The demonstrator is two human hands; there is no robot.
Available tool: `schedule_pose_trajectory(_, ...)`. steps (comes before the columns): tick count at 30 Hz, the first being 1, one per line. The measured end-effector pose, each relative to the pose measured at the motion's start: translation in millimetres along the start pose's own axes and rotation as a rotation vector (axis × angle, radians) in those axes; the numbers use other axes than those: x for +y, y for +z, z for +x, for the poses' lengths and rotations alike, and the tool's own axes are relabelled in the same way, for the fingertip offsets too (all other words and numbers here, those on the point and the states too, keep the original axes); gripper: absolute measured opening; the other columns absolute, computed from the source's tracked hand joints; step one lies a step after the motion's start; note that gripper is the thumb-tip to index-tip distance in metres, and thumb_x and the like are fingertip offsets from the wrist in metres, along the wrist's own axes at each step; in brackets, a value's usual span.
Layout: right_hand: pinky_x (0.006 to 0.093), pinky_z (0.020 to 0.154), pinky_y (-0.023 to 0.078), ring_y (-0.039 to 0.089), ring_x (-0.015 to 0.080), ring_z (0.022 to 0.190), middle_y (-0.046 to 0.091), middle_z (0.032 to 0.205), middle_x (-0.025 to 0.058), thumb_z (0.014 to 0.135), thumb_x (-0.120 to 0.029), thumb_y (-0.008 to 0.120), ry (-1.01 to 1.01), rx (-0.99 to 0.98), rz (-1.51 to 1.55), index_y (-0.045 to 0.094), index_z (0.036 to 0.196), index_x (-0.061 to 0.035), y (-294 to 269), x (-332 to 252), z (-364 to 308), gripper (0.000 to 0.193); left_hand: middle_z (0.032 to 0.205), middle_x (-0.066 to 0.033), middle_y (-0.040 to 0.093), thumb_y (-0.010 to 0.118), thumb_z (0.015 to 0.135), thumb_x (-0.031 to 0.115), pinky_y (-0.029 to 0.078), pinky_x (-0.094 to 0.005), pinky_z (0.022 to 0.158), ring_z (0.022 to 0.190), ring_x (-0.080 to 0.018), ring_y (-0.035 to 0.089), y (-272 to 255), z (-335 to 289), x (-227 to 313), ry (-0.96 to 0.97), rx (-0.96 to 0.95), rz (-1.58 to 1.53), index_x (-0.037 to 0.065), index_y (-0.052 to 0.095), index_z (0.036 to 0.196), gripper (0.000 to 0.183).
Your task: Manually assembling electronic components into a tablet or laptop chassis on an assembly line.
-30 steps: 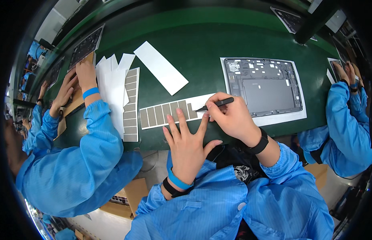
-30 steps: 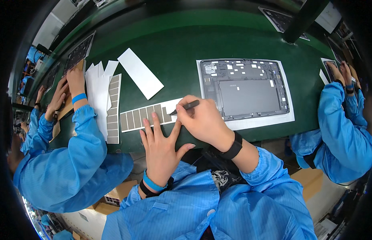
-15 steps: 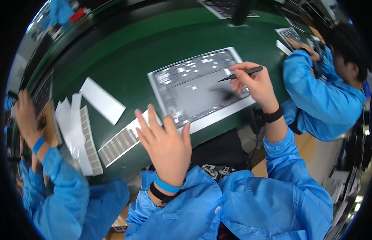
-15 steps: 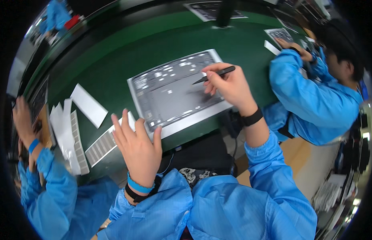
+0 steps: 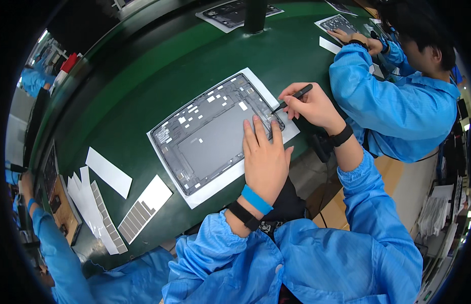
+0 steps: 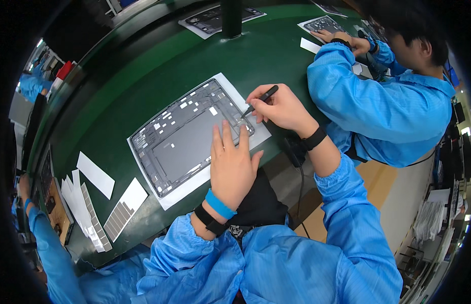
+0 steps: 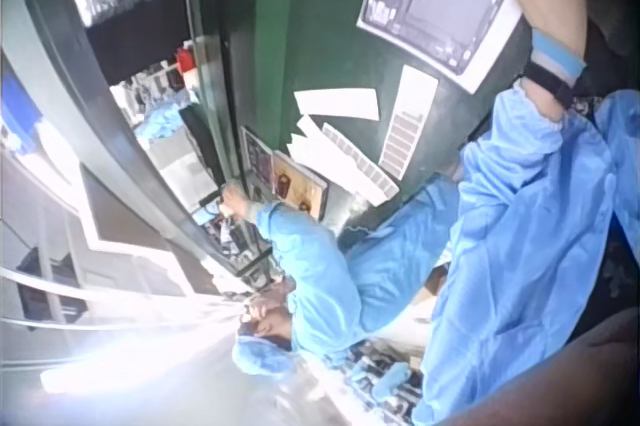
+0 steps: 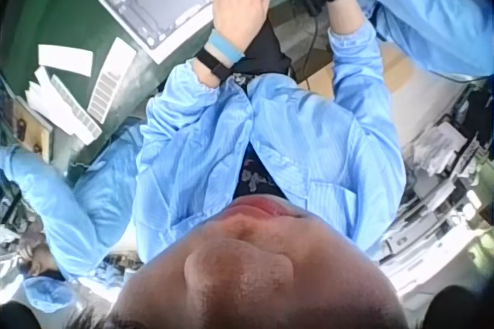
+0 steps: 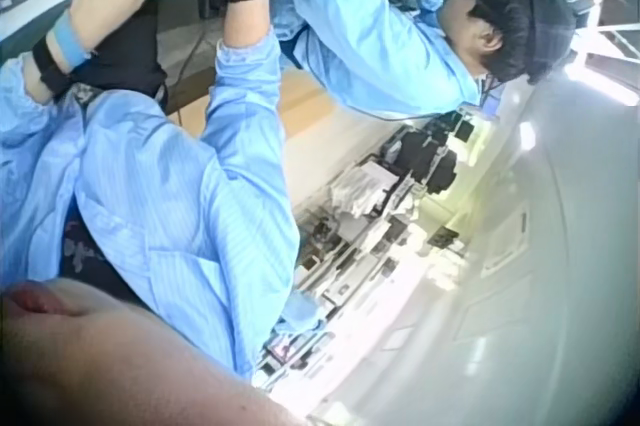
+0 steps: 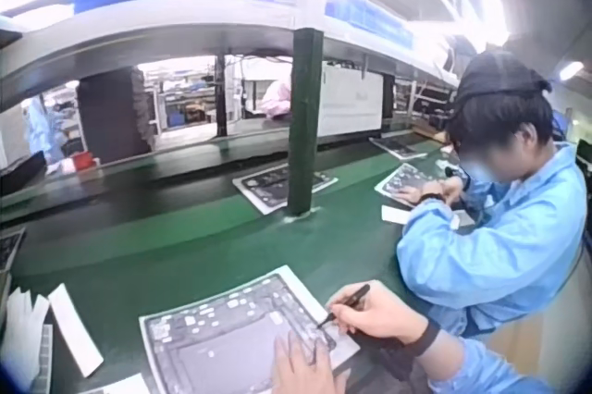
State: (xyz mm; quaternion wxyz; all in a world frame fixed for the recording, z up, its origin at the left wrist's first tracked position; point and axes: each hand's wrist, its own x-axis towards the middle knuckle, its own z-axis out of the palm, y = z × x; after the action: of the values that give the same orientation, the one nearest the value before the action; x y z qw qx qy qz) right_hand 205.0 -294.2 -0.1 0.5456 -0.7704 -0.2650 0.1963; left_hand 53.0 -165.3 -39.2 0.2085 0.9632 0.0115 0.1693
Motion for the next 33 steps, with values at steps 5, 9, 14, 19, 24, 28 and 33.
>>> schedule_pose_trajectory(5, 0.021, 0.056, 0.049, 0.067, 0.0104, 0.064, 0.067, 0.075, 0.0065, 0.094, -0.01, 0.061, -0.012, -0.01, -0.056, 0.066, 0.099, 0.0061, 4, -10, -2, 0.018, 0.142, -0.0352, 0.043, 0.072, 0.087, 0.031, 0.039, -0.052, 0.109, 0.133, -0.0534, 0.041, -1, -2, 0, 0.022, -0.025, 0.064, 0.0, 0.053, 0.137, 0.062)
schedule_pose_trajectory(9, 0.0219, 0.057, 0.049, 0.065, 0.0106, 0.062, 0.067, 0.076, 0.0069, 0.091, -0.01, 0.06, -0.042, -0.053, -0.143, 0.067, 0.097, 0.0065, 2, -17, 2, 0.019, 0.141, -0.0354, 0.044, 0.072, 0.088, 0.032, 0.04, -0.052, 0.109, 0.132, -0.0535, 0.042, -1, -2, -2, 0.033, -0.021, 0.074, 0.0, 0.054, 0.137, 0.062)
schedule_pose_trajectory(14, 0.0246, 0.059, 0.052, 0.068, 0.0127, 0.061, 0.069, 0.075, 0.0086, 0.089, -0.012, 0.064, -0.084, -0.129, -0.174, 0.07, 0.094, 0.005, -7, -14, 14, 0.019, 0.141, -0.0344, 0.045, 0.072, 0.087, 0.032, 0.041, -0.0518, 0.107, 0.13, -0.0534, 0.044, -1, 1, -1, 0.035, -0.012, 0.076, 0.001, 0.054, 0.137, 0.061)
schedule_pose_trajectory(19, 0.0253, 0.061, 0.052, 0.067, 0.0123, 0.063, 0.069, 0.076, 0.009, 0.089, -0.013, 0.064, -0.077, -0.149, -0.115, 0.07, 0.094, 0.0052, -12, -8, 20, 0.019, 0.14, -0.0322, 0.046, 0.074, 0.085, 0.035, 0.042, -0.0501, 0.106, 0.13, -0.0508, 0.046, -3, 4, 1, 0.028, -0.02, 0.113, -0.001, 0.054, 0.136, 0.066)
schedule_pose_trajectory(24, 0.0231, 0.059, 0.049, 0.061, 0.01, 0.062, 0.065, 0.079, 0.0055, 0.092, -0.012, 0.062, -0.048, -0.154, -0.146, 0.066, 0.097, 0.0058, -11, -13, 19, 0.019, 0.134, -0.027, 0.051, 0.076, 0.08, 0.046, 0.043, -0.0447, 0.098, 0.127, -0.0415, 0.048, -10, 18, 0, 0.018, 0.004, 0.134, -0.003, 0.054, 0.135, 0.076)
schedule_pose_trajectory(28, 0.0223, 0.057, 0.049, 0.061, 0.0094, 0.062, 0.064, 0.077, 0.0055, 0.092, -0.01, 0.063, -0.026, -0.143, -0.111, 0.066, 0.094, 0.005, -5, -12, 18, 0.015, 0.129, -0.0228, 0.052, 0.074, 0.07, 0.064, 0.041, -0.0423, 0.093, 0.125, -0.0344, 0.045, -9, 22, 0, -0.016, -0.006, 0.226, -0.003, 0.056, 0.133, 0.094)
schedule_pose_trajectory(33, 0.023, 0.056, 0.047, 0.065, 0.011, 0.064, 0.072, 0.084, 0.0118, 0.103, -0.018, 0.056, -0.212, 0.48, 0.181, 0.067, 0.104, 0.0051, -6, 2, -7, 0.026, 0.129, -0.0221, 0.055, 0.067, 0.077, 0.066, 0.039, -0.0494, 0.097, 0.13, -0.0354, 0.043, -9, 28, 1, 0.016, -0.033, 0.247, -0.006, 0.055, 0.134, 0.093)
